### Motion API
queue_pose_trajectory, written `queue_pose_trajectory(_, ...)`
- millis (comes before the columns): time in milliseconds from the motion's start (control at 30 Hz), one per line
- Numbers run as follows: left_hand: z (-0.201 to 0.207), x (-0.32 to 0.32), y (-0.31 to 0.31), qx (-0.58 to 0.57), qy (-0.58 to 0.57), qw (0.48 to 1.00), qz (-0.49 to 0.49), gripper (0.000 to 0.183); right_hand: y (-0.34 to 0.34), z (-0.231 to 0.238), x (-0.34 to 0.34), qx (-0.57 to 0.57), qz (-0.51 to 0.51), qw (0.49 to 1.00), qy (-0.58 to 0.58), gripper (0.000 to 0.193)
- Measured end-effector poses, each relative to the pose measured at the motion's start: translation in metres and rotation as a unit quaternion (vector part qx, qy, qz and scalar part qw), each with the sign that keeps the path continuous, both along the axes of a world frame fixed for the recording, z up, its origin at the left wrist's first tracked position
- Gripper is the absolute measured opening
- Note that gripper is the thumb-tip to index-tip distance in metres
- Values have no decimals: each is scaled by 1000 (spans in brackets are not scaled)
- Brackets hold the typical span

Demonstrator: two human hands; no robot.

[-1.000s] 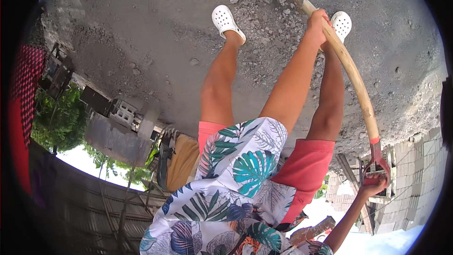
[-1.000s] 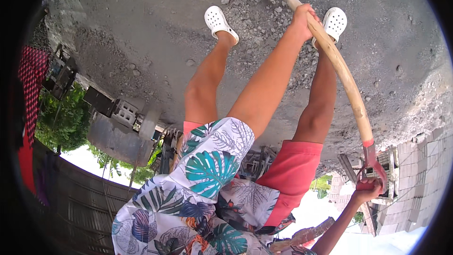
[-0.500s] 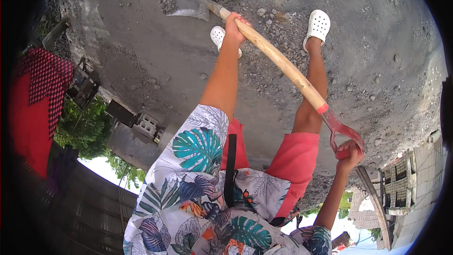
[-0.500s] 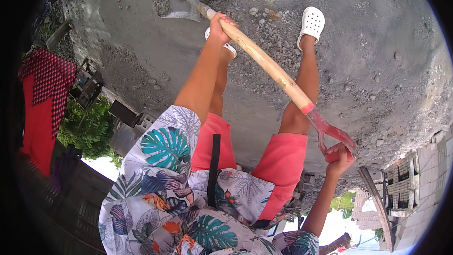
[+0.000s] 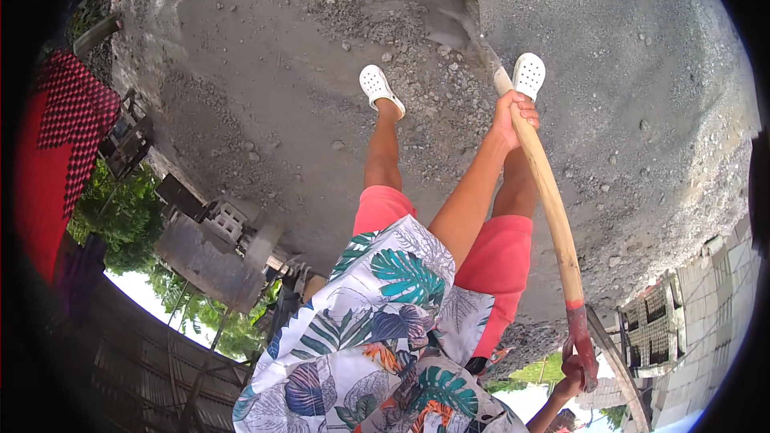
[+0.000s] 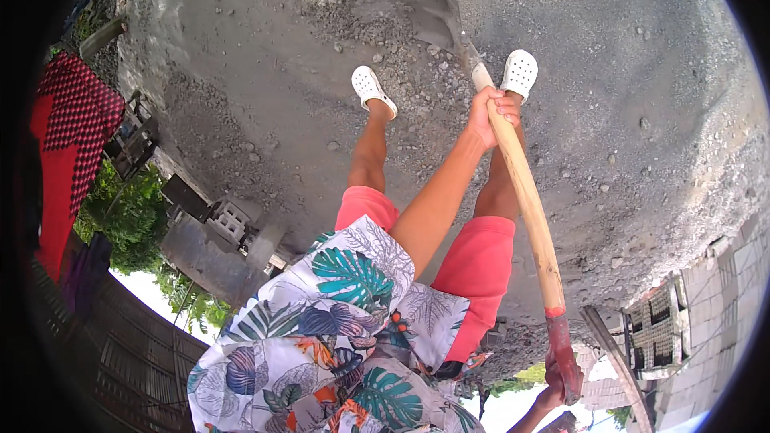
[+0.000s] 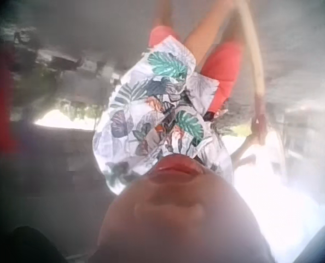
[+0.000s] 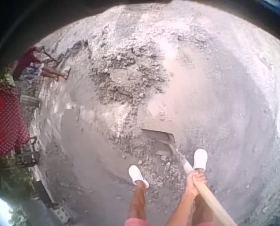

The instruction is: The person uses a shovel to move wet mixture on the ground, pushing and lifting the material repeatedly near a cement mixer.

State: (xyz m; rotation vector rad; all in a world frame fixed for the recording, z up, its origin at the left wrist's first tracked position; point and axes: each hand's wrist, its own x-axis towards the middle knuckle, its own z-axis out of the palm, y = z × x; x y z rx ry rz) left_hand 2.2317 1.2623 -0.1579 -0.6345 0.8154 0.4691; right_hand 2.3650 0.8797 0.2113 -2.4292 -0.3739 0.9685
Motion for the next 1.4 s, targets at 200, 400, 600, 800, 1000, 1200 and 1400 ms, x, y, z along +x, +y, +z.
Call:
queue_pose_trajectory(200,84,107,-39,10,56,991,-124,15,38,107,36,132,-302,944,28,19)
queue_pose_trajectory(400,46,91,93,-2,3,999,40,11,193,115,101,167,-194,967,5,12)
queue_pose_trajectory(600,-18,9,198,42,19,995,83,11,386,70,19,140,-64,988,-3,8)
queue_pose_trajectory(800,-13,-38,192,44,128,986,94,12,339,58,-24,177,-90,979,54,12)
queue_pose_trajectory(1000,113,66,105,-19,113,993,23,13,226,135,1,132,-277,947,-97,7)
queue_pose_trajectory(1200,202,155,99,-72,-28,997,8,16,257,216,84,138,-209,954,-166,4)
queue_pose_trajectory(1400,-35,-31,217,-53,67,992,98,11,393,30,7,135,-98,985,34,4)
